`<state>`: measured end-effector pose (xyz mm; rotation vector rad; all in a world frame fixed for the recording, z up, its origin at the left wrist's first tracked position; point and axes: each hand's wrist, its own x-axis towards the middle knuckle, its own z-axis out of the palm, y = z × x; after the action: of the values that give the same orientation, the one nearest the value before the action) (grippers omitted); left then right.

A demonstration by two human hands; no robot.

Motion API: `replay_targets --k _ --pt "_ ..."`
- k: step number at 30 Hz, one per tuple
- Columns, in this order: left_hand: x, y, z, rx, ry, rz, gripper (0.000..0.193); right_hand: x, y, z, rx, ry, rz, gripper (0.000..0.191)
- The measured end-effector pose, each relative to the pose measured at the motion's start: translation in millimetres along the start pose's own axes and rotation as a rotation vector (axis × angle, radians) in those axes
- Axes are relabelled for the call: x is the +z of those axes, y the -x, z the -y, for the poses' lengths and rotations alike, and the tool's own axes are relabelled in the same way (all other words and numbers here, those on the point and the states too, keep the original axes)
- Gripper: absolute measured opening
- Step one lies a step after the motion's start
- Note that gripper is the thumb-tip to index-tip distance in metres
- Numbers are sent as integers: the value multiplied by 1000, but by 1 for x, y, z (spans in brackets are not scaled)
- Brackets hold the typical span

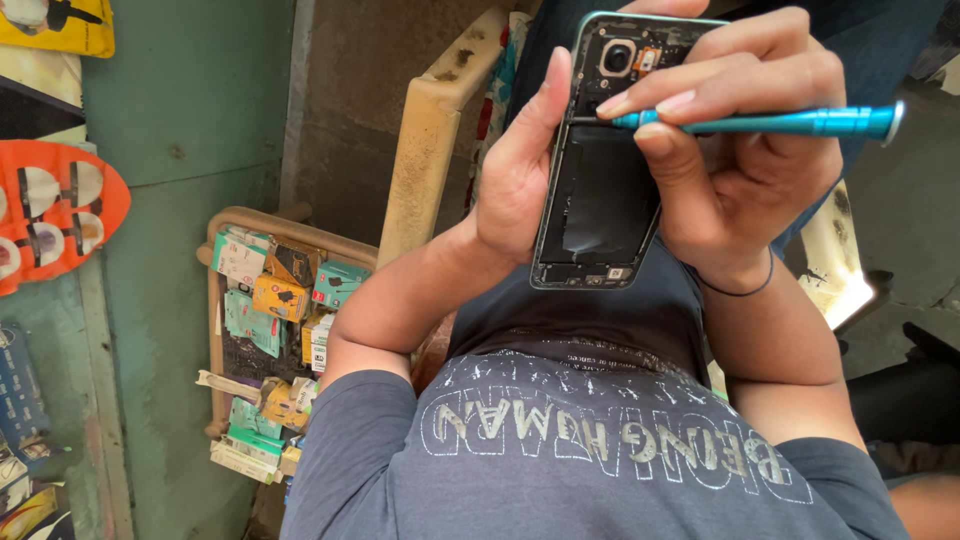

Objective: The person uses a blue precision screwdriver to remove screws from the back of a disassembled smartphone. They work on the camera module area and along the frame, occasionally using their fingers to adjust small parts.

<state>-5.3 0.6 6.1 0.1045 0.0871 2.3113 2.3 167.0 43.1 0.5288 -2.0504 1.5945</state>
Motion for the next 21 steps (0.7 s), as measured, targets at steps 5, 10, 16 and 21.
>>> replay_targets --k 5,10,16,21 --pt "-5 1 -3 12 -38 -29 57 -2 1 6 3 91 51 24" --pt "-7 2 -2 3 -39 -12 58 -3 5 7 -17 123 66 23" --pt "-9 0 1 21 -56 -14 59 -5 9 10 22 127 90 22" --pt "-11 0 -1 24 -90 -29 59 -4 9 14 7 139 112 21"
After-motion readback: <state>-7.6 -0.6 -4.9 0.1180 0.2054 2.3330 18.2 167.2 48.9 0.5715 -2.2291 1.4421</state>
